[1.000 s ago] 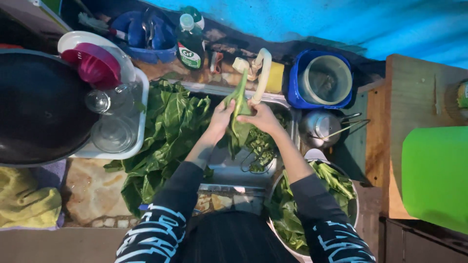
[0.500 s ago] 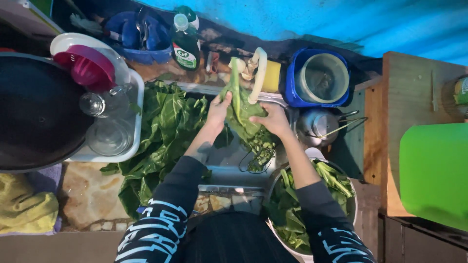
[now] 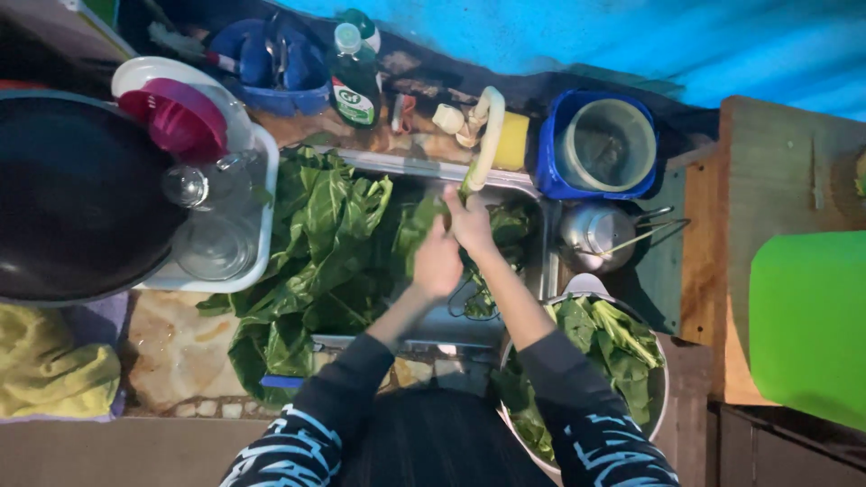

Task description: Washing and trimming leafy green vegetables in a sink area.

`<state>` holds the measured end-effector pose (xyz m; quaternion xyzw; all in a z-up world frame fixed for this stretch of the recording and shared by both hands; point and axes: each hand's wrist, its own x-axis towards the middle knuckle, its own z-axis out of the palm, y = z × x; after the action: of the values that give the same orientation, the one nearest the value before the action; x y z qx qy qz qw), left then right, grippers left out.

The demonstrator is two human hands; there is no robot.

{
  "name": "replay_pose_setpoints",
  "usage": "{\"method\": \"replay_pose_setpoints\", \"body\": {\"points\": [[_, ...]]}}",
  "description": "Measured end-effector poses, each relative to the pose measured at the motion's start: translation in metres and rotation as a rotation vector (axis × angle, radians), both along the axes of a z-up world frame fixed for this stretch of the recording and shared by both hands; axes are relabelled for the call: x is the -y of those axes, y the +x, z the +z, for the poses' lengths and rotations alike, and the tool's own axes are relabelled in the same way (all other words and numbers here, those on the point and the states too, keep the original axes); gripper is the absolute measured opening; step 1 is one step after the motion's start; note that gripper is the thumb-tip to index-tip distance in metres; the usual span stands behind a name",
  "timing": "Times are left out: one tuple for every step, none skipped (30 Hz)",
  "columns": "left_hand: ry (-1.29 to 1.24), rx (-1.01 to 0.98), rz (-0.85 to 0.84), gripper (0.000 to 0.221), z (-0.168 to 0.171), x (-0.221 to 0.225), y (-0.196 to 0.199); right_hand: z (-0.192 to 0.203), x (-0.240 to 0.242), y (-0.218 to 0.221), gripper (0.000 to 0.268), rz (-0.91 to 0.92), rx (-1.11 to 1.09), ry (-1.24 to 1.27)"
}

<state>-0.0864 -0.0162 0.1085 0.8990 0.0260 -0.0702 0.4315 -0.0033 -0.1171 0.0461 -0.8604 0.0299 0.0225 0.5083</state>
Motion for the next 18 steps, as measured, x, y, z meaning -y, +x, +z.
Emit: {"method": "replay_pose_setpoints", "body": {"points": [[0.001, 0.000, 0.007, 0.044, -0.005, 0.002, -0.008, -0.006, -0.004, 0.007, 0.044, 0.007, 0.000, 0.001], [0.005, 0.102, -0.008, 0.050, -0.011, 0.003, -0.015, -0.013, -0.009, 0.014, 0.041, -0.020, -0.133, 0.287], [0.009, 0.204, -0.024, 0.057, -0.016, 0.006, -0.022, -0.019, -0.012, 0.021, 0.038, -0.047, -0.267, 0.571], [0.011, 0.204, -0.018, 0.057, -0.013, 0.003, -0.027, -0.032, -0.010, 0.033, 0.038, -0.041, -0.269, 0.571], [0.040, 0.159, -0.063, 0.066, -0.009, 0.001, -0.032, -0.044, -0.006, 0.043, 0.035, -0.066, -0.317, 0.556], [0.069, 0.113, -0.108, 0.075, -0.006, -0.001, -0.037, -0.057, -0.002, 0.053, 0.033, -0.091, -0.366, 0.542], [0.068, 0.109, -0.106, 0.075, -0.007, -0.002, -0.041, -0.047, -0.003, 0.057, 0.033, -0.090, -0.370, 0.540], [0.059, 0.046, -0.119, 0.077, -0.008, -0.003, -0.044, -0.037, -0.004, 0.062, 0.037, -0.019, -0.297, 0.546], [0.049, -0.014, -0.136, 0.079, -0.009, -0.003, -0.046, -0.026, -0.004, 0.069, 0.040, 0.048, -0.220, 0.551], [0.048, -0.014, -0.138, 0.079, -0.012, -0.005, -0.044, -0.011, -0.003, 0.062, 0.040, 0.047, -0.220, 0.550], [0.017, 0.022, -0.081, 0.077, -0.014, -0.005, -0.042, 0.003, -0.001, 0.055, 0.038, 0.177, -0.040, 0.417], [-0.014, 0.057, -0.024, 0.075, -0.016, -0.006, -0.040, 0.018, 0.000, 0.048, 0.043, 0.308, 0.137, 0.280], [-0.013, 0.058, -0.018, 0.075, -0.013, -0.008, -0.032, -0.027, 0.017, 0.050, 0.043, 0.315, 0.137, 0.282], [-0.002, 0.030, 0.015, 0.075, -0.010, -0.010, -0.024, -0.072, 0.034, 0.052, 0.055, 0.344, 0.346, -0.153], [0.006, 0.000, 0.042, 0.075, -0.007, -0.009, -0.018, -0.117, 0.055, 0.052, 0.069, 0.353, 0.546, -0.595], [0.004, -0.002, 0.042, 0.075, -0.002, -0.009, -0.015, -0.083, 0.044, 0.042, 0.069, 0.355, 0.544, -0.597], [0.040, -0.057, -0.006, 0.076, 0.002, -0.008, -0.013, -0.048, 0.033, 0.031, 0.056, 0.260, 0.158, -0.463], [0.075, -0.112, -0.054, 0.077, 0.006, -0.007, -0.011, -0.013, 0.023, 0.021, 0.047, 0.164, -0.222, -0.316]]}}
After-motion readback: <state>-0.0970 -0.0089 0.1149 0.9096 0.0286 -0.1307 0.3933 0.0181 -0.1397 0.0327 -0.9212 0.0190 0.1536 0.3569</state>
